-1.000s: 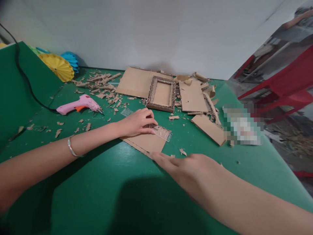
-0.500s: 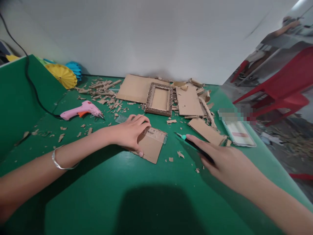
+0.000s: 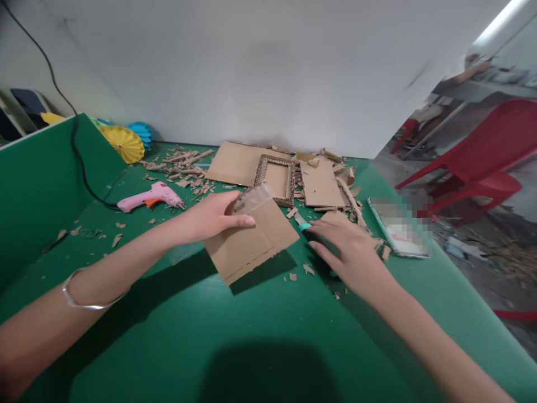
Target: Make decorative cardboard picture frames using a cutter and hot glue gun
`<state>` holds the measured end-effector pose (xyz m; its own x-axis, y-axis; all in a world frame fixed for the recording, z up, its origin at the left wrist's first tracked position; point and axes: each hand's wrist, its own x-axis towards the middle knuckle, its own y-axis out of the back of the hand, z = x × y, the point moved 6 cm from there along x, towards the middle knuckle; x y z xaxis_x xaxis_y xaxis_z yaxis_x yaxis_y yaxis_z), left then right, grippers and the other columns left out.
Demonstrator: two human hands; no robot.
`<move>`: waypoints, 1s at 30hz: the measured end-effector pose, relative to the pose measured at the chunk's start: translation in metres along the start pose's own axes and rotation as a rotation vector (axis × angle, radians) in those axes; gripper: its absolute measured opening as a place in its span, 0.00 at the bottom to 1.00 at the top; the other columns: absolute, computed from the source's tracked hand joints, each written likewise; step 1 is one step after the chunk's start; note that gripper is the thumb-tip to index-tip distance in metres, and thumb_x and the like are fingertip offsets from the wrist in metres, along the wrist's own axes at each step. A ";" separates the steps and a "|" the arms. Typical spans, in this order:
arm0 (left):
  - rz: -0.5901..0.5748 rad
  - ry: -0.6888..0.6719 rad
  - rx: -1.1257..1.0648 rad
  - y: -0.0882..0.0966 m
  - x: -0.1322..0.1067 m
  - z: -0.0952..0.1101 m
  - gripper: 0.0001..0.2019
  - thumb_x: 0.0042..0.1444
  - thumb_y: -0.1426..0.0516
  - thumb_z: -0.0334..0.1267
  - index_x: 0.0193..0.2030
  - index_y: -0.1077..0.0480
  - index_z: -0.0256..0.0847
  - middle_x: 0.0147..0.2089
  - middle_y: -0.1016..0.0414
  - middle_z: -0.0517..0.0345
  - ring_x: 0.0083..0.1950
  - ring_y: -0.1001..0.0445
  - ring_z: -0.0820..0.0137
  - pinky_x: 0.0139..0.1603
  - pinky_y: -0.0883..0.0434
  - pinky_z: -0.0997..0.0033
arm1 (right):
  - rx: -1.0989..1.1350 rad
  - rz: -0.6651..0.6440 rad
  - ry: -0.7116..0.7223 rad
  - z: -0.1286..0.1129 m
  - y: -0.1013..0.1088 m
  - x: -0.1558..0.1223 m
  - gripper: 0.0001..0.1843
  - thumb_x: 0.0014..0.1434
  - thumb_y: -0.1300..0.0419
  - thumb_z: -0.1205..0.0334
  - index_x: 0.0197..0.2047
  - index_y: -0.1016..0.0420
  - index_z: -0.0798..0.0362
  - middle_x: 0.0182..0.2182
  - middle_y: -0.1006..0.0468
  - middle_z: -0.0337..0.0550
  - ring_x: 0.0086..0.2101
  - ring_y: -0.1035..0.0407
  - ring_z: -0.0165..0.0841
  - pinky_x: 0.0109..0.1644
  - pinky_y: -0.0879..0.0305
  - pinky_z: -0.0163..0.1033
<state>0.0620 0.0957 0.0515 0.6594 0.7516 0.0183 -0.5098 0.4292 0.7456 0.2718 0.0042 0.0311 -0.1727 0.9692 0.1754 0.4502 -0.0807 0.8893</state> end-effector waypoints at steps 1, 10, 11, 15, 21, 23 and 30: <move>0.029 0.027 -0.084 0.002 -0.006 -0.005 0.21 0.49 0.45 0.58 0.35 0.35 0.40 0.37 0.26 0.56 0.36 0.29 0.65 0.30 0.37 0.71 | 0.176 -0.068 -0.109 -0.004 -0.006 0.000 0.17 0.57 0.46 0.54 0.47 0.29 0.52 0.45 0.24 0.50 0.48 0.32 0.43 0.52 0.36 0.53; 0.201 0.217 -0.490 -0.016 -0.054 -0.040 0.23 0.48 0.42 0.53 0.45 0.36 0.39 0.46 0.26 0.50 0.46 0.28 0.60 0.42 0.31 0.60 | 1.209 -0.353 -0.227 -0.071 -0.073 0.018 0.19 0.47 0.35 0.54 0.40 0.29 0.56 0.34 0.23 0.45 0.34 0.28 0.32 0.39 0.31 0.39; 0.196 0.216 -0.532 -0.018 -0.056 -0.039 0.23 0.48 0.42 0.52 0.45 0.36 0.39 0.47 0.27 0.50 0.47 0.28 0.60 0.43 0.31 0.60 | 1.225 -0.337 -0.244 -0.070 -0.075 0.018 0.17 0.47 0.35 0.56 0.38 0.29 0.56 0.33 0.23 0.44 0.32 0.29 0.31 0.37 0.32 0.38; 0.124 0.238 -0.807 -0.030 -0.058 -0.033 0.22 0.47 0.40 0.49 0.45 0.36 0.39 0.48 0.27 0.50 0.45 0.27 0.62 0.42 0.30 0.64 | 1.366 -0.315 -0.248 -0.068 -0.079 0.015 0.14 0.44 0.32 0.58 0.33 0.26 0.55 0.30 0.22 0.41 0.31 0.29 0.30 0.37 0.33 0.37; -0.060 0.329 -1.173 -0.064 -0.062 -0.021 0.25 0.45 0.38 0.50 0.46 0.35 0.35 0.42 0.25 0.50 0.38 0.25 0.65 0.37 0.31 0.70 | 1.541 -0.355 -0.161 -0.077 -0.087 0.013 0.24 0.31 0.28 0.51 0.33 0.23 0.52 0.28 0.21 0.40 0.32 0.27 0.34 0.39 0.32 0.40; -0.072 0.308 -1.207 -0.071 -0.063 -0.018 0.25 0.45 0.38 0.50 0.46 0.35 0.36 0.41 0.25 0.51 0.37 0.26 0.66 0.37 0.32 0.71 | 1.555 -0.355 -0.149 -0.080 -0.088 0.013 0.27 0.28 0.28 0.49 0.33 0.23 0.52 0.27 0.21 0.40 0.32 0.27 0.34 0.37 0.31 0.39; 0.059 0.256 -1.173 -0.066 -0.060 -0.020 0.18 0.50 0.41 0.48 0.42 0.36 0.38 0.36 0.27 0.56 0.40 0.27 0.69 0.38 0.32 0.74 | 1.484 -0.307 -0.232 -0.078 -0.073 0.011 0.12 0.41 0.31 0.57 0.27 0.26 0.53 0.25 0.23 0.37 0.25 0.30 0.28 0.31 0.33 0.34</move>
<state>0.0449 0.0322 -0.0127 0.5572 0.8060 -0.1998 -0.8155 0.4857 -0.3149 0.1692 0.0024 0.0014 -0.3468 0.9297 -0.1237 0.8896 0.2843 -0.3575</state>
